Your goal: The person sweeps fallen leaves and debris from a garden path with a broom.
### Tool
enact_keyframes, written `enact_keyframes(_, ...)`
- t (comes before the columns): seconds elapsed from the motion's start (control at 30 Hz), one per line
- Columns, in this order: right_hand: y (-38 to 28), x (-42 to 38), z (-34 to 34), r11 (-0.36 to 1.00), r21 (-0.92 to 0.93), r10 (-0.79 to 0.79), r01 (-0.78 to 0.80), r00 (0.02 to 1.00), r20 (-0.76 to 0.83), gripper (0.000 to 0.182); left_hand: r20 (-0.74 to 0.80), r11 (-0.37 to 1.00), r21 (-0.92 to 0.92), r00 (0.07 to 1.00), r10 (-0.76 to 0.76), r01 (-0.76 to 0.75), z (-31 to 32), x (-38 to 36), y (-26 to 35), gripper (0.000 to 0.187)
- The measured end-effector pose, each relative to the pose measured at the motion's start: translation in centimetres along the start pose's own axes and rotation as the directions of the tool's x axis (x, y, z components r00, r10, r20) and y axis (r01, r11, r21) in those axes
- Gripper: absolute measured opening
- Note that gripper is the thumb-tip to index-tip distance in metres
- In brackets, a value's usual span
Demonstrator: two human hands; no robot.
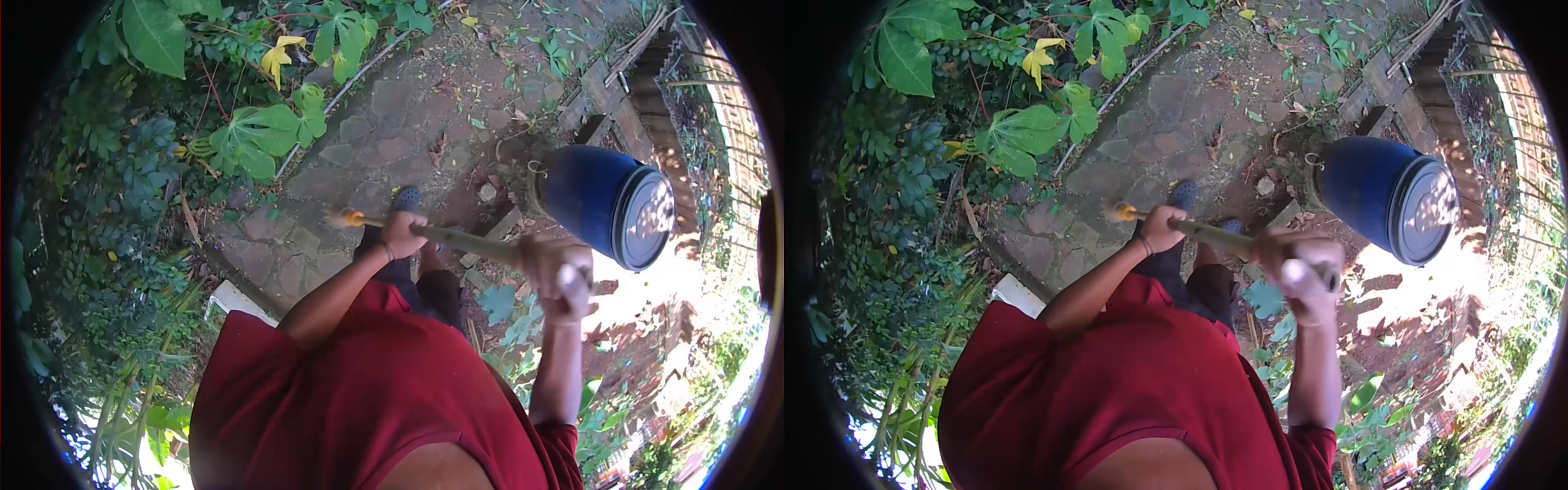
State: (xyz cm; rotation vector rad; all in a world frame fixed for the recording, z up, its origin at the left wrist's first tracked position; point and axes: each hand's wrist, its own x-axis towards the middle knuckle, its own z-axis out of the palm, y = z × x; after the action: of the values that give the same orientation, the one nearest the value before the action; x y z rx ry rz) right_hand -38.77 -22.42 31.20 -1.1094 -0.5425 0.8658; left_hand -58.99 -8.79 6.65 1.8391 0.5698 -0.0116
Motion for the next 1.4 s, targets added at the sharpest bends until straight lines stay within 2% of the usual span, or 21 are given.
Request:
enact_keyframes(0.07,3.2,-1.3,2.2,0.997,-0.018,0.077,-0.076,0.996,0.036,0.045,-0.051,1.000,0.018,0.999,0.005,-0.004,1.1,-2.3,-4.1,0.038)
enact_keyframes(0.1,3.5,-1.8,2.4,0.985,-0.067,0.168,-0.160,0.974,0.149,0.041,0.018,1.000,0.014,1.000,-0.007,0.007,1.7,-2.8,-5.5,0.037)
enact_keyframes(0.2,1.8,-3.0,3.1,0.977,-0.207,0.082,-0.043,0.980,0.182,0.043,0.057,0.998,-0.047,0.998,0.032,-0.029,5.5,1.1,-5.9,0.038)
enact_keyframes(0.23,0.3,-3.3,2.9,0.977,-0.206,0.087,-0.048,0.979,0.186,0.043,0.037,0.995,-0.063,0.996,0.082,-0.079,7.1,4.0,-4.7,0.039)
enact_keyframes(0.27,-1.6,-3.5,2.2,0.948,-0.307,0.001,0.086,0.962,0.273,0.044,-0.068,0.965,-0.139,0.974,0.217,-0.224,7.8,6.8,-1.2,0.039)
enact_keyframes(0.33,-4.5,-4.1,0.5,0.850,-0.420,-0.100,0.318,0.880,0.465,0.047,-0.129,0.910,-0.307,0.959,0.251,-0.279,8.0,10.6,6.7,0.039)
enact_keyframes(0.4,-6.8,-6.0,0.8,0.803,-0.437,-0.213,0.404,0.881,0.423,0.054,-0.231,0.901,-0.157,0.902,0.365,-0.405,9.3,12.8,10.6,0.039)
enact_keyframes(0.5,-10.6,-8.3,-1.6,0.851,-0.288,-0.339,0.439,0.878,0.338,0.051,-0.267,0.884,-0.113,0.871,0.413,-0.453,10.4,10.7,13.9,0.040)
enact_keyframes(0.57,-11.9,-9.0,-3.9,0.880,-0.223,-0.326,0.419,0.875,0.358,0.048,-0.266,0.930,-0.083,0.907,0.326,-0.359,10.6,7.0,13.6,0.041)
enact_keyframes(0.63,-10.5,-9.8,-5.9,0.978,-0.114,-0.145,0.173,0.964,0.222,0.042,-0.207,0.986,0.000,0.965,0.163,-0.167,10.5,2.1,11.0,0.039)
enact_keyframes(0.8,0.3,-9.6,-5.0,0.987,-0.023,0.160,-0.158,0.971,0.177,0.044,-0.225,0.994,0.094,0.974,-0.034,0.056,12.4,-7.0,-0.9,0.038)
enact_keyframes(0.87,1.0,-9.7,-4.1,0.974,-0.070,0.225,-0.217,0.965,0.138,0.043,-0.031,0.995,-0.046,0.996,-0.085,0.083,13.3,-6.3,-3.6,0.038)
enact_keyframes(0.97,-1.8,-9.7,-3.9,0.921,-0.346,-0.030,0.177,0.920,0.390,0.040,-0.176,0.963,-0.029,0.950,0.258,-0.267,16.4,5.4,-0.8,0.038)
enact_keyframes(1.0,-3.0,-9.3,-4.3,0.884,-0.391,-0.110,0.258,0.926,0.361,0.037,-0.112,0.954,-0.126,0.959,0.259,-0.273,15.7,9.3,2.9,0.036)
enact_keyframes(1.1,-6.6,-8.6,-4.7,0.733,-0.521,-0.163,0.439,0.855,0.492,0.041,-0.293,0.803,-0.391,0.888,0.354,-0.449,15.4,17.3,11.7,0.036)
enact_keyframes(1.13,-7.8,-9.2,-4.4,0.718,-0.486,-0.238,0.499,0.831,0.502,0.044,-0.369,0.799,-0.169,0.788,0.493,-0.578,15.3,18.4,13.4,0.036)
enact_keyframes(1.17,-9.3,-9.9,-4.3,0.668,-0.510,-0.321,0.542,0.828,0.459,0.052,-0.383,0.803,-0.145,0.782,0.492,-0.577,15.0,17.8,15.4,0.036)
enact_keyframes(1.23,-14.0,-10.3,-5.9,0.748,-0.457,-0.310,0.481,0.863,0.399,0.058,-0.368,0.834,-0.116,0.803,0.469,-0.540,15.1,14.4,18.7,0.037)
enact_keyframes(1.27,-15.2,-10.7,-7.7,0.739,-0.462,-0.328,0.490,0.861,0.389,0.058,-0.341,0.906,-0.067,0.863,0.372,-0.417,16.0,12.5,18.7,0.036)
enact_keyframes(1.33,-16.2,-11.2,-10.6,0.937,-0.254,-0.207,0.239,0.967,0.145,0.044,-0.233,0.936,-0.175,0.936,0.262,-0.306,18.0,9.0,16.1,0.036)
enact_keyframes(1.4,-11.8,-11.2,-13.3,0.984,-0.145,-0.097,0.099,0.995,0.024,0.042,-0.077,0.985,-0.097,0.988,0.133,-0.140,18.4,4.9,12.8,0.031)
